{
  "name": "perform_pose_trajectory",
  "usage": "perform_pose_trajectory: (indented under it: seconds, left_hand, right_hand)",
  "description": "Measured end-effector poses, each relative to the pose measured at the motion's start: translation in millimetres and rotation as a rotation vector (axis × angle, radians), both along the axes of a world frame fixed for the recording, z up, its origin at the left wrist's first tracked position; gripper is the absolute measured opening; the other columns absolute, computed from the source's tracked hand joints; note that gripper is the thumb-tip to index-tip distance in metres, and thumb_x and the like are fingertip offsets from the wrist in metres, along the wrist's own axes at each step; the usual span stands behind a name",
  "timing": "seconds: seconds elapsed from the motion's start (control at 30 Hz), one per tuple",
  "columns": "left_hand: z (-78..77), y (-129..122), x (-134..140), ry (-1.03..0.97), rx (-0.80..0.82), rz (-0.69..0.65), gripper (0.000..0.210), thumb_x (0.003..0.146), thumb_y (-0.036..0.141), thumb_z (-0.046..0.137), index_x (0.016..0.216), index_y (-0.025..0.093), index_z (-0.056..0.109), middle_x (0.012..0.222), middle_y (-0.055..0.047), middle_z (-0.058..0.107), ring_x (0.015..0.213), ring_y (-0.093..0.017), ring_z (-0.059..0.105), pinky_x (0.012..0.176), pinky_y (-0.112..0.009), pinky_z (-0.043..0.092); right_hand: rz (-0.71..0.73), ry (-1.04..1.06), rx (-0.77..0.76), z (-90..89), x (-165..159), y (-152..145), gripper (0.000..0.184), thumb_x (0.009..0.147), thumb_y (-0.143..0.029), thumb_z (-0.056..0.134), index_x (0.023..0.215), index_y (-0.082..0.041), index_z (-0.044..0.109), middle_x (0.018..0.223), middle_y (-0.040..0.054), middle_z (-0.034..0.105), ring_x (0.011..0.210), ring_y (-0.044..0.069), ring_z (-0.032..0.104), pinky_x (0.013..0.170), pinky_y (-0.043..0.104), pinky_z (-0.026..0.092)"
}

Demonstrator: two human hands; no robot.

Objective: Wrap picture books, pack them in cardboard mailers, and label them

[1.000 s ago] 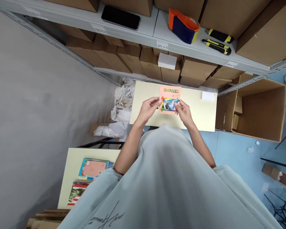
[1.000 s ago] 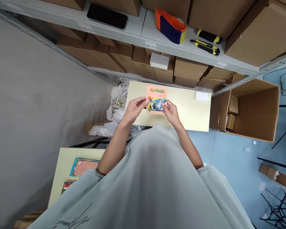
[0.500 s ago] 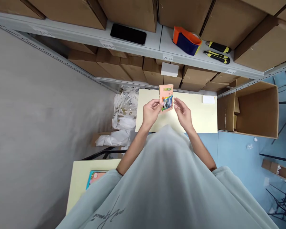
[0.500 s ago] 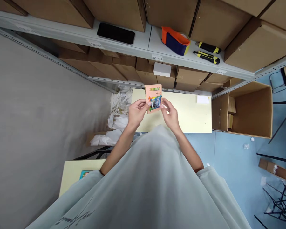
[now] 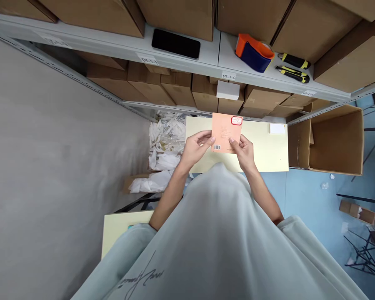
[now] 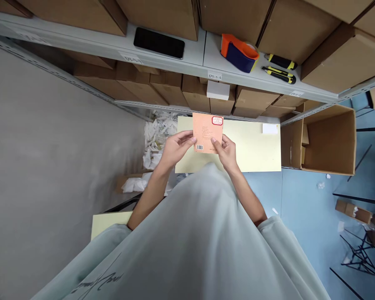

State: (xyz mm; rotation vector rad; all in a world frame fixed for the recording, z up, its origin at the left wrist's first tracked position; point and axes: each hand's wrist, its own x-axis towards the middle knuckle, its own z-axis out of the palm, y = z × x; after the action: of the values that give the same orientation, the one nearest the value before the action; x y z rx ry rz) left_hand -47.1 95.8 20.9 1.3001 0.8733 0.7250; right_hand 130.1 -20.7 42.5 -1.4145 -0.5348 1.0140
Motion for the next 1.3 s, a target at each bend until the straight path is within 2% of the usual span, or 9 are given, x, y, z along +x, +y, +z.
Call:
perform_pose_trajectory:
  seconds: [0.2, 0.43, 0.6, 0.73, 0.9, 1.03, 1.13, 1.2, 1.3]
  left_hand:
    - [-5.9, -8.0, 1.3, -0.042, -0.133, 0.080, 0.077, 0.073, 0.085, 0.098, 0.109, 0.017, 0.092, 0.119, -0.016, 0.091, 0.111, -0.034, 0.088, 0.106, -0.049, 0.073]
    - [-3.8, -9.8, 7.2, -0.003, 0.075, 0.267, 0.070, 0.085, 0.083, 0.091, 0.111, 0.018, 0.093, 0.115, -0.013, 0.092, 0.106, -0.033, 0.088, 0.099, -0.047, 0.075]
    - [18.7, -33.9, 21.5, 0.025, 0.313, 0.159, 0.044, 0.104, 0.062, 0.081, 0.114, 0.021, 0.094, 0.127, -0.012, 0.091, 0.112, -0.029, 0.089, 0.093, -0.040, 0.076]
    - [29.3, -46.2, 25.9, 0.030, 0.385, 0.004, 0.035, 0.108, 0.049, 0.077, 0.126, 0.023, 0.091, 0.138, -0.011, 0.088, 0.115, -0.025, 0.088, 0.091, -0.035, 0.076]
    - [16.1, -21.5, 19.0, 0.075, 0.278, 0.117, 0.051, 0.102, 0.057, 0.085, 0.138, 0.022, 0.085, 0.136, -0.015, 0.087, 0.108, -0.025, 0.085, 0.080, -0.031, 0.071]
    - [1.3, -8.0, 17.4, 0.001, 0.111, -0.020, 0.069, 0.092, 0.079, 0.086, 0.122, 0.017, 0.088, 0.113, -0.014, 0.088, 0.094, -0.026, 0.081, 0.074, -0.034, 0.067]
    - [-0.9, -14.4, 19.2, 0.015, 0.152, -0.042, 0.062, 0.092, 0.077, 0.087, 0.112, 0.019, 0.088, 0.109, -0.011, 0.088, 0.089, -0.023, 0.078, 0.076, -0.033, 0.064]
    - [2.0, -20.7, 19.7, 0.036, 0.268, 0.002, 0.047, 0.097, 0.067, 0.087, 0.109, 0.022, 0.089, 0.108, -0.010, 0.088, 0.094, -0.023, 0.078, 0.080, -0.034, 0.064]
    - [10.1, -25.1, 17.4, 0.028, 0.476, 0.073, 0.024, 0.104, 0.051, 0.083, 0.105, 0.028, 0.089, 0.112, -0.008, 0.088, 0.110, -0.026, 0.079, 0.099, -0.042, 0.065]
  right_hand:
    - [0.048, -0.003, -0.015, -8.5, -6.0, 6.2, 0.070, 0.087, -0.079, 0.092, 0.125, -0.022, 0.082, 0.131, 0.0111, 0.090, 0.123, 0.034, 0.087, 0.113, 0.052, 0.072]
    - [-0.114, -0.352, 0.021, -7.2, -5.7, 3.9, 0.079, 0.105, -0.083, 0.068, 0.159, -0.026, 0.073, 0.164, 0.0140, 0.075, 0.160, 0.033, 0.068, 0.141, 0.057, 0.051]
    - [0.010, -0.270, 0.008, 7.3, -28.0, 0.2, 0.080, 0.096, -0.081, 0.082, 0.151, -0.022, 0.079, 0.156, 0.0144, 0.080, 0.150, 0.035, 0.076, 0.130, 0.052, 0.062]
    - [-0.025, -0.238, 0.008, 6.7, -19.5, -2.8, 0.070, 0.095, -0.085, 0.079, 0.125, -0.022, 0.086, 0.123, 0.0101, 0.090, 0.116, 0.030, 0.085, 0.105, 0.044, 0.073]
    - [0.026, -0.150, 0.036, 5.8, 12.2, -13.9, 0.065, 0.090, -0.084, 0.085, 0.114, -0.023, 0.085, 0.106, 0.0069, 0.088, 0.096, 0.025, 0.081, 0.089, 0.038, 0.070]
    - [0.111, -0.118, 0.017, 3.1, 27.4, -23.9, 0.061, 0.093, -0.081, 0.084, 0.115, -0.024, 0.083, 0.097, 0.0035, 0.085, 0.087, 0.021, 0.076, 0.082, 0.035, 0.067]
    - [0.112, -0.144, 0.023, -2.4, 35.3, -27.2, 0.065, 0.091, -0.084, 0.085, 0.120, -0.026, 0.078, 0.095, 0.0022, 0.085, 0.081, 0.020, 0.075, 0.078, 0.034, 0.065]
    - [0.094, -0.172, 0.047, -1.7, 39.1, -28.5, 0.066, 0.090, -0.085, 0.086, 0.120, -0.027, 0.075, 0.099, 0.0034, 0.088, 0.086, 0.021, 0.079, 0.084, 0.036, 0.067]
    - [0.094, -0.259, 0.128, 10.7, 40.9, -31.8, 0.054, 0.093, -0.078, 0.088, 0.111, -0.029, 0.079, 0.126, 0.0086, 0.091, 0.126, 0.029, 0.084, 0.118, 0.049, 0.065]
